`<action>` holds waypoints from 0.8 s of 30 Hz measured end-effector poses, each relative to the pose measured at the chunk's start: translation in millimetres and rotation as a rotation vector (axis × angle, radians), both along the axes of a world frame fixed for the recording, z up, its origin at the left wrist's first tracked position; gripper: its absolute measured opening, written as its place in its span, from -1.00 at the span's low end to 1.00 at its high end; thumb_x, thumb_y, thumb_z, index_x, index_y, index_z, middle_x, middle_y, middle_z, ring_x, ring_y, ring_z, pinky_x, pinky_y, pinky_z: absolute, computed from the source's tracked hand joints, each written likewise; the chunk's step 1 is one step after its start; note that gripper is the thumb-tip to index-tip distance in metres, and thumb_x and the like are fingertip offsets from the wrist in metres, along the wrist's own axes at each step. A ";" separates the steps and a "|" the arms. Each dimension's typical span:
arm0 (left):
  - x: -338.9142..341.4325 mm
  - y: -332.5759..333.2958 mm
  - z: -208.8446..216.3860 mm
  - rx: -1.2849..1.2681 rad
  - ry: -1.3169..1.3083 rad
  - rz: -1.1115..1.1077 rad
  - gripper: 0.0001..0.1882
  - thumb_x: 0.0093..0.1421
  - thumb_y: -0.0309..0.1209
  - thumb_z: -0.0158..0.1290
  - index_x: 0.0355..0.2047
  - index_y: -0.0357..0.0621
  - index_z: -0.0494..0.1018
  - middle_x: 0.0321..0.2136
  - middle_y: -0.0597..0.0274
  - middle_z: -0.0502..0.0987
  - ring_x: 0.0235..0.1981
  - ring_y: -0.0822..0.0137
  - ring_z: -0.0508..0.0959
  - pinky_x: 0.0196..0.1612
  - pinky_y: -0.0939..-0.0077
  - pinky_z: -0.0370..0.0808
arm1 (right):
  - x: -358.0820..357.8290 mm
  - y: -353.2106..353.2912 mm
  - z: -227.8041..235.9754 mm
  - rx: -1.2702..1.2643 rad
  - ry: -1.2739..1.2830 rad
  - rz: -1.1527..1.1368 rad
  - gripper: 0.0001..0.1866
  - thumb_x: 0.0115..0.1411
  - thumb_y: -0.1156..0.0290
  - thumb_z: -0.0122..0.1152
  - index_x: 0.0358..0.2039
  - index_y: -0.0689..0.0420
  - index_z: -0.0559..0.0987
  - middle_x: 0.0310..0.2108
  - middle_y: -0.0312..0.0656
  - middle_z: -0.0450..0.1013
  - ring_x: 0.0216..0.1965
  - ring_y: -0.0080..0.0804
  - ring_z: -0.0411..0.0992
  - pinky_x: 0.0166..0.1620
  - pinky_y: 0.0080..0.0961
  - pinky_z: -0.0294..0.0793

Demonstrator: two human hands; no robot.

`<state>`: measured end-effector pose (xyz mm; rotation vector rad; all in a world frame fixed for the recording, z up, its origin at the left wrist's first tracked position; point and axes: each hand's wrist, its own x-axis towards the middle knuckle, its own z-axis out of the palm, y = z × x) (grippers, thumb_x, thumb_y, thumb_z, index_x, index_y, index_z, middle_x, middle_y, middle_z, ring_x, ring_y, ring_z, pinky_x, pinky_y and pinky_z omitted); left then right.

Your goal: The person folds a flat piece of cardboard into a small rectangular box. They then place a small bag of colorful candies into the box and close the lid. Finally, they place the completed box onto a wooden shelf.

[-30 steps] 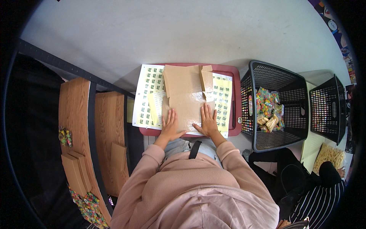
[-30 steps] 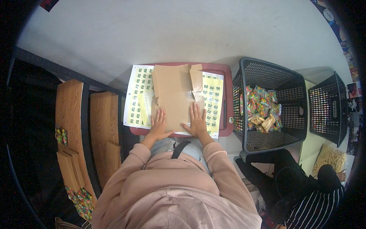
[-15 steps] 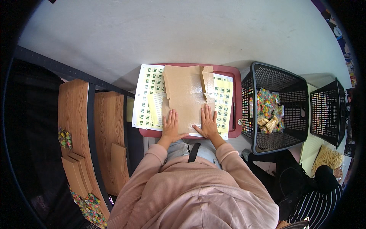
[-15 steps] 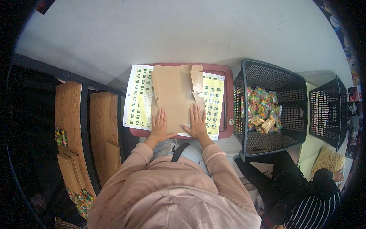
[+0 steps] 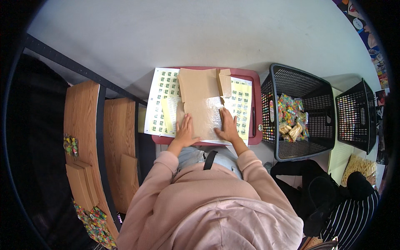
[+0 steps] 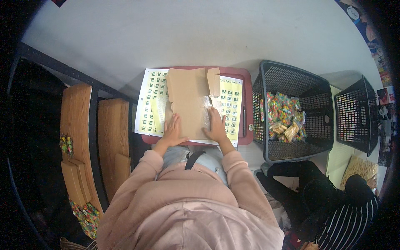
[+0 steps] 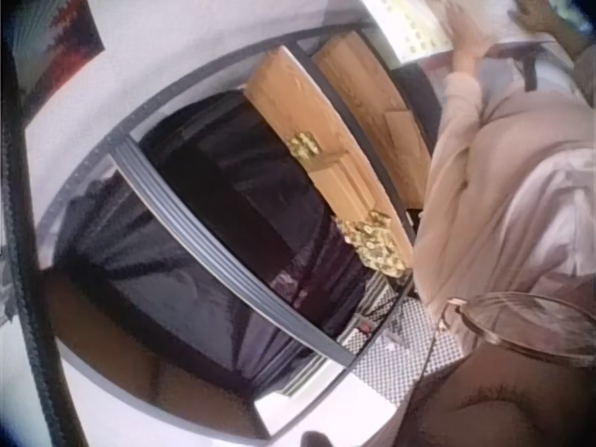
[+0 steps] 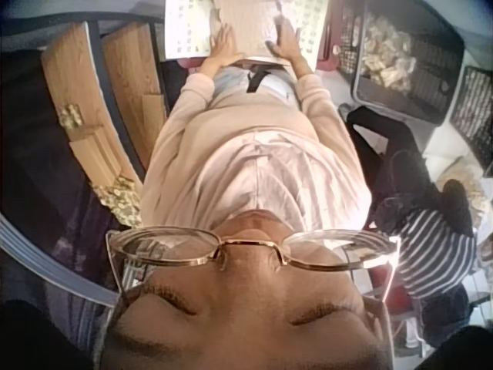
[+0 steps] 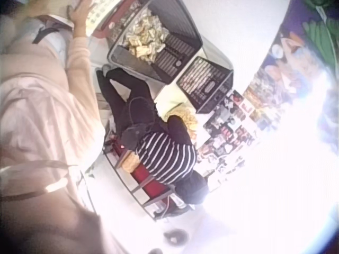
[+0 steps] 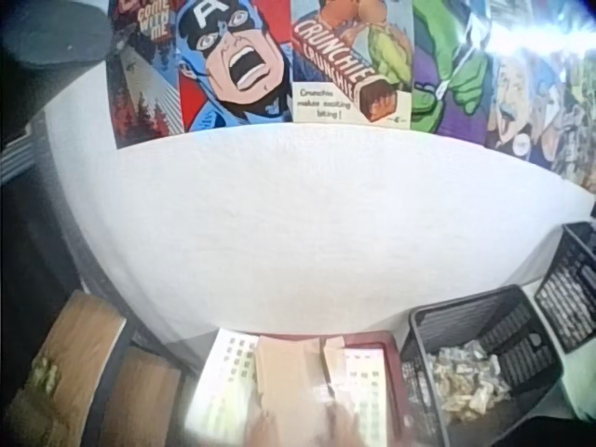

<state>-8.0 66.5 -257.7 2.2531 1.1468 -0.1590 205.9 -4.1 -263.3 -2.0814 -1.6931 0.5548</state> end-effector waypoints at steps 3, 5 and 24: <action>-18.9 -12.3 -5.8 0.041 -0.254 0.228 0.08 -0.16 -0.10 0.15 0.13 -0.34 -0.32 0.15 -0.12 -0.20 0.18 0.01 -0.15 0.13 -0.01 -0.18 | 19.0 -9.9 -4.2 0.261 0.158 -0.145 -0.20 -0.20 0.34 0.23 0.06 0.29 0.11 -0.06 0.08 0.19 -0.03 -0.01 0.16 0.06 -0.34 0.12; -31.6 -28.8 -15.4 0.101 -0.358 0.392 -0.01 -0.17 -0.21 0.18 0.10 -0.32 -0.23 0.07 -0.15 -0.07 0.10 -0.02 -0.01 0.09 0.04 -0.06 | 27.9 -29.5 -12.7 0.293 0.230 -0.320 -0.47 -0.10 0.40 0.13 -0.07 0.26 0.29 -0.15 0.03 0.27 -0.21 -0.11 0.31 -0.03 -0.28 0.20; -43.9 -54.9 -20.0 -0.049 -0.412 0.592 -0.74 -0.09 -0.36 0.13 -0.51 -0.22 0.30 -0.61 0.12 0.41 -0.58 0.26 0.43 -0.48 0.42 0.38 | 0.0 -68.7 8.2 0.044 0.048 -0.481 -0.66 -0.28 0.26 0.37 -0.55 0.15 0.45 -0.58 -0.22 0.40 -0.51 -0.38 0.37 -0.30 -0.41 0.19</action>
